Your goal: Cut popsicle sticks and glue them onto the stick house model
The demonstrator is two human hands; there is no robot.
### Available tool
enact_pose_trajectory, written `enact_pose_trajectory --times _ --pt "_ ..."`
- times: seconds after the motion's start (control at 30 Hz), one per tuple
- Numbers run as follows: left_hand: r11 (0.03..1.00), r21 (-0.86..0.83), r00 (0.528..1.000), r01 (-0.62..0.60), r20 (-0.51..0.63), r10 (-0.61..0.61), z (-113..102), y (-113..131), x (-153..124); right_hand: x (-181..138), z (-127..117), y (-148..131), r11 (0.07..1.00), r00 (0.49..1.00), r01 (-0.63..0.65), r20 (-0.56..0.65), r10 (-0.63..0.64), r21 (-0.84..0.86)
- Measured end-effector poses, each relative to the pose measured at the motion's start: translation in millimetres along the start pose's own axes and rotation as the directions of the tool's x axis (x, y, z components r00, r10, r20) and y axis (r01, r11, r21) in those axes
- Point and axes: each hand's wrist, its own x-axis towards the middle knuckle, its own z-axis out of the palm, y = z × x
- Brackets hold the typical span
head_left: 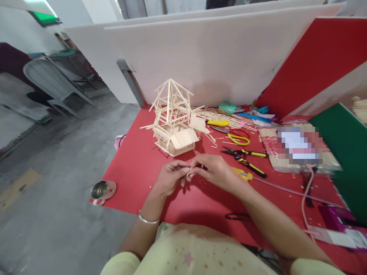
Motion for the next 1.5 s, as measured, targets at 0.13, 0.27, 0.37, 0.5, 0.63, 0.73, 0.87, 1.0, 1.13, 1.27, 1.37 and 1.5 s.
enact_pose_trajectory --times 0.13,0.27,0.37,0.5,0.63,0.73,0.87,1.0,1.13,1.27,1.37,1.5 --pt "0.995 -0.104 1.000 0.008 -0.018 -0.010 -10 5 -4 4 13 -1 0.994 0.994 0.078 -0.067 -0.083 -0.071" --pt "0.974 -0.228 0.988 -0.008 -0.153 -0.027 -6 12 -6 -3 35 -2 0.972 0.949 0.085 -0.280 -0.146 -0.221" --pt "0.942 -0.334 0.974 -0.007 -0.216 -0.069 -1 12 -5 -8 51 0 0.937 0.908 0.065 -0.369 -0.199 -0.344" --pt "0.920 -0.390 0.970 -0.034 -0.235 -0.064 -2 6 -1 -6 63 2 0.880 0.881 0.090 -0.375 -0.289 -0.466" --pt "0.923 -0.375 0.967 -0.090 -0.255 -0.010 -7 5 3 3 66 5 0.825 0.858 0.143 -0.347 -0.378 -0.547" --pt "0.927 -0.353 0.959 -0.126 -0.283 0.022 -9 8 6 11 67 8 0.817 0.854 0.137 -0.352 -0.384 -0.559" --pt "0.933 -0.318 0.935 -0.171 -0.350 0.052 -10 11 12 24 67 14 0.826 0.842 0.093 -0.399 -0.363 -0.556" --pt "0.917 -0.336 0.912 -0.214 -0.405 0.064 -9 13 19 37 65 17 0.818 0.837 0.095 -0.400 -0.374 -0.568" --pt "0.907 -0.342 0.910 -0.245 -0.405 0.093 -6 16 24 42 65 18 0.808 0.844 0.097 -0.383 -0.376 -0.580" --pt "0.905 -0.344 0.910 -0.251 -0.403 0.099 -3 17 26 44 66 20 0.801 0.820 0.102 -0.405 -0.403 -0.590" --pt "0.904 -0.353 0.911 -0.240 -0.403 0.085 -1 16 27 46 67 21 0.800 0.815 0.086 -0.419 -0.399 -0.594" --pt "0.900 -0.364 0.907 -0.241 -0.415 0.076 0 16 28 49 67 21 0.797 0.792 0.086 -0.444 -0.419 -0.598"
